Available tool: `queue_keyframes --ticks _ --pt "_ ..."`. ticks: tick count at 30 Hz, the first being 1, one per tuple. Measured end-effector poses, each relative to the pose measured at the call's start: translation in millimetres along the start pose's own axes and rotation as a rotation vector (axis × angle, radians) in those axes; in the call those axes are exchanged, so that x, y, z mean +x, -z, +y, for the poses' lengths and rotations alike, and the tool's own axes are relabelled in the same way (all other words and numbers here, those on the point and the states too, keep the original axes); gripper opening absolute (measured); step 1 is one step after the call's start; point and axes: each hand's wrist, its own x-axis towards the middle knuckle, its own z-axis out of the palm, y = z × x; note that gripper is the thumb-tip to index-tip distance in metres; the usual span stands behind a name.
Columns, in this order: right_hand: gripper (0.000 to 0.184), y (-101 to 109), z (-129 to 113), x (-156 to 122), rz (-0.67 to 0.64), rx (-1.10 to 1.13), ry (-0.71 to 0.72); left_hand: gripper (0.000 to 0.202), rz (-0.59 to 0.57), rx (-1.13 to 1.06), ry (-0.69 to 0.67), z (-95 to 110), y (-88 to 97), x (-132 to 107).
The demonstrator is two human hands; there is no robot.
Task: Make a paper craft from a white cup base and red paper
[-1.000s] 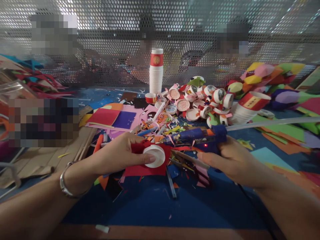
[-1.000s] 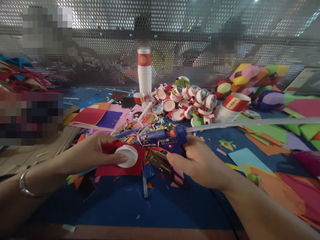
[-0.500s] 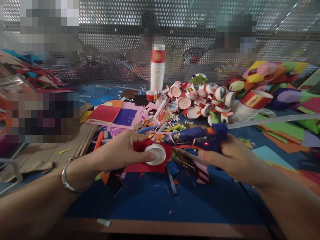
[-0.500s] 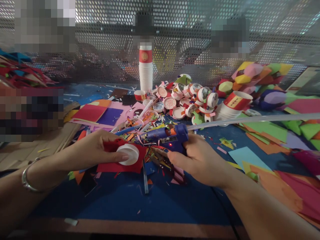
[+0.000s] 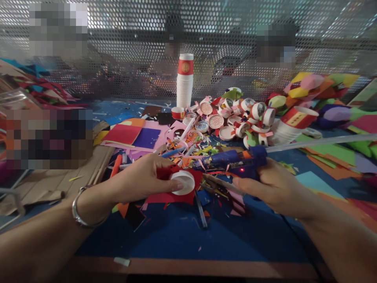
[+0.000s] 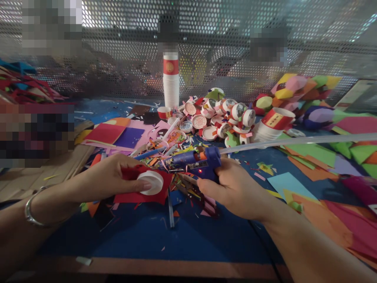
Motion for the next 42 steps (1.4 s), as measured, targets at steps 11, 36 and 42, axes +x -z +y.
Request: queue_keyframes --ticks 11,36,42 --pt "0.02 -0.9 4.4 -2.8 0.024 -0.012 -0.005 0.024 -0.029 0.009 0.038 0.9 1.4 -0.7" --pt "0.021 4.1 1.7 -6.8 0.002 -0.044 0.0 0.03 -0.006 0.046 0.067 1.2 4.8 -2.6" --pt "0.021 4.4 1.6 -7.5 0.024 -0.063 -0.011 0.025 0.021 0.04 0.056 1.9 5.6 -2.7"
